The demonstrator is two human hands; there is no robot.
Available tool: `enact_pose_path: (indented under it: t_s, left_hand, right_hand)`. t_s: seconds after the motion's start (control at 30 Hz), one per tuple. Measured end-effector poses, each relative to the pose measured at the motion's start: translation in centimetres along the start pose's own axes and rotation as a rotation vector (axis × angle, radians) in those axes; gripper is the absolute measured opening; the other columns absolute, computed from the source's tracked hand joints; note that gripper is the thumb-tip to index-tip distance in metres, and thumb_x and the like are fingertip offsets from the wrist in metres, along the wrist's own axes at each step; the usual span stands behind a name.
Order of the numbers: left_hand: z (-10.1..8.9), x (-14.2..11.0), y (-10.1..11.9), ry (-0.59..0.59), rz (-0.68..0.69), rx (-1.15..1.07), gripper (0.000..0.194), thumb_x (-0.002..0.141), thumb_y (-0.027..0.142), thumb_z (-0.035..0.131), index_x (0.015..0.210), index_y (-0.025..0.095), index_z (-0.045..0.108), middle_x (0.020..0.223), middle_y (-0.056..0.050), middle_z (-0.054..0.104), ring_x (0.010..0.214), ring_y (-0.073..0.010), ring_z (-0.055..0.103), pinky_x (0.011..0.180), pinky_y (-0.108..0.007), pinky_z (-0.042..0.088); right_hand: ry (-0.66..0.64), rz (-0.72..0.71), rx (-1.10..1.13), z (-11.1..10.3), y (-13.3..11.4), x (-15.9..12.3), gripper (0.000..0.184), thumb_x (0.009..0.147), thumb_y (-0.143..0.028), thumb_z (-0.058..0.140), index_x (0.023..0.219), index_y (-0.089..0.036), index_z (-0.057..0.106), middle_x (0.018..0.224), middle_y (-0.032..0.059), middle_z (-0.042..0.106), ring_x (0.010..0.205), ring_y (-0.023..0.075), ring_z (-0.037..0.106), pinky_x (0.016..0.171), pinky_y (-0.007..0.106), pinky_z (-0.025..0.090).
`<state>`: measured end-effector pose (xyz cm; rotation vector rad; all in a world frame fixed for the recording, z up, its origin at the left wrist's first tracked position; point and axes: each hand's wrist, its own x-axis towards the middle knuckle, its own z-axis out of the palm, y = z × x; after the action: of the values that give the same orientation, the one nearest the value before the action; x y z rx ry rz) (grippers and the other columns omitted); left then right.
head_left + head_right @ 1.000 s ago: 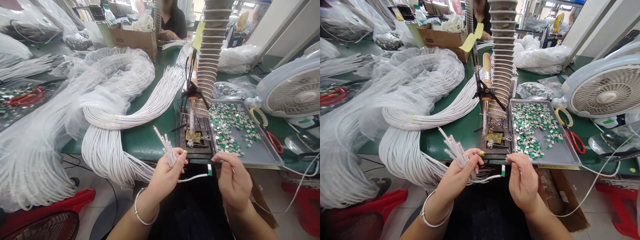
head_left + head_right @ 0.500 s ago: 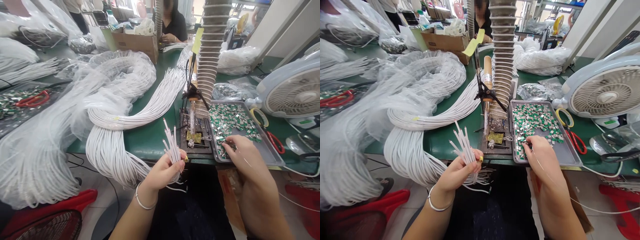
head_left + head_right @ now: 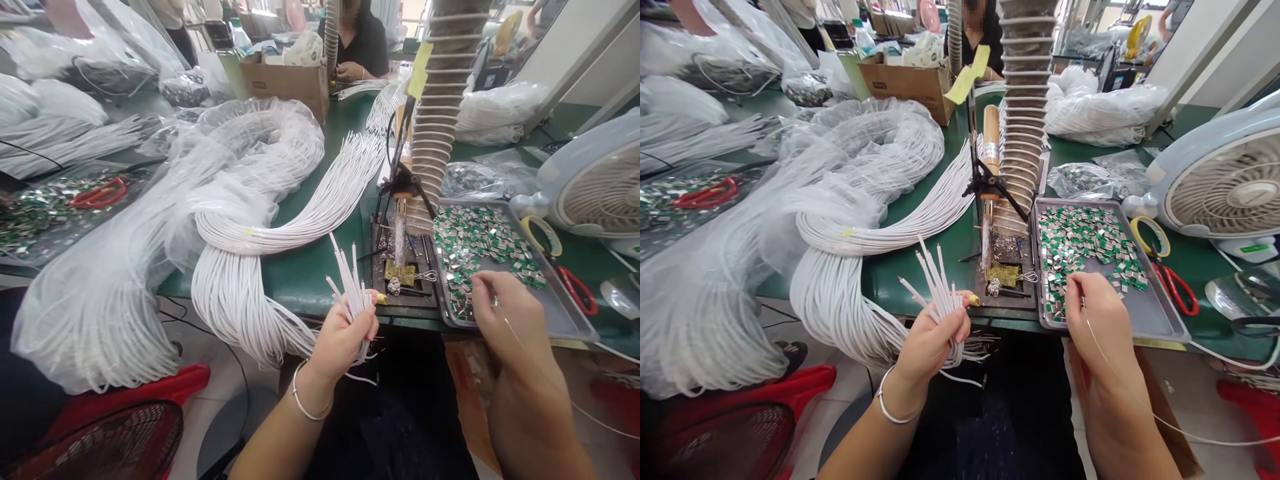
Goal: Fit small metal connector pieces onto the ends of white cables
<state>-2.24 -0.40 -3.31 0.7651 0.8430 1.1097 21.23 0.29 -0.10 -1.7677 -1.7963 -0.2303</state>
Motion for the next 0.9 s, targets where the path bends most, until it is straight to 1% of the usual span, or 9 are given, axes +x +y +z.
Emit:
enact_pose_path:
  t_s: [0.13,0.23,0.3,0.37,0.53,0.77,0.9]
  left_hand:
    - [1.1,0.0,0.4,0.111,-0.011,-0.02,0.034,0.075,0.036,0.07,0.097,0.015,0.055,0.048,0.009,0.043,0.041,-0.0057,0.035,0.045,-0.021,0.025]
    - [1.7,0.1,0.6,0.148,-0.03,-0.045,0.034,0.071,0.036,0.073,0.089,0.016,0.054,0.047,0.01,0.04,0.039,-0.0039,0.033,0.043,-0.019,0.024]
    - [2.0,0.2,0.5,0.126,-0.036,-0.043,0.032,0.071,0.038,0.073,0.085,0.016,0.053,0.048,0.01,0.04,0.04,-0.0034,0.032,0.043,-0.019,0.024]
    - [2.1,0.3,0.4,0.084,-0.03,-0.022,0.03,0.074,0.039,0.071,0.084,0.015,0.054,0.047,0.01,0.039,0.042,-0.0038,0.032,0.044,-0.019,0.024]
    - [2.5,0.4,0.3,0.012,-0.024,0.013,0.026,0.081,0.039,0.065,0.084,0.014,0.057,0.05,0.009,0.036,0.045,-0.0039,0.028,0.044,-0.02,0.02]
    - [2.8,0.4,0.6,0.03,-0.045,0.011,0.03,0.076,0.042,0.068,0.087,0.016,0.058,0.047,0.01,0.032,0.042,-0.0044,0.024,0.042,-0.02,0.019]
    - [2.9,0.5,0.9,0.057,-0.037,0.016,0.027,0.076,0.04,0.068,0.087,0.017,0.06,0.048,0.009,0.036,0.043,-0.0051,0.027,0.044,-0.02,0.024]
  right_hand:
    - [0.074,-0.011,0.126,-0.4,-1.3,-0.5,0.016,0.09,-0.03,0.047,0.081,-0.022,0.058,0.069,0.0012,0.06,0.062,0.015,0.056,0.061,0.027,0.043]
    - [0.054,-0.017,0.263,-0.4,-2.5,-1.2,0.013,0.089,-0.028,0.05,0.081,-0.022,0.059,0.068,0.0006,0.06,0.063,0.0147,0.057,0.062,0.027,0.045]
    - [0.033,-0.03,0.362,-0.1,-3.2,-1.6,0.009,0.088,-0.025,0.052,0.085,-0.022,0.059,0.072,0.0008,0.061,0.065,0.0147,0.058,0.063,0.028,0.047]
    - [0.02,-0.052,0.45,0.2,-3.9,-1.9,0.006,0.087,-0.021,0.054,0.089,-0.022,0.06,0.075,0.001,0.061,0.067,0.0143,0.059,0.064,0.027,0.048]
    - [-0.016,-0.054,0.604,1.0,-5.8,-2.3,0.011,0.087,-0.014,0.052,0.093,-0.021,0.059,0.078,0.0003,0.061,0.064,0.0111,0.06,0.061,0.025,0.051]
    - [-0.03,0.0,0.717,2.0,-7.6,-2.1,0.009,0.088,-0.017,0.052,0.093,-0.02,0.058,0.078,0.0002,0.06,0.058,0.0098,0.062,0.056,0.023,0.054]
    - [-0.02,0.002,0.748,2.3,-7.9,-1.9,0.008,0.087,-0.016,0.052,0.091,-0.02,0.058,0.077,-0.0002,0.06,0.057,0.0096,0.062,0.055,0.022,0.054]
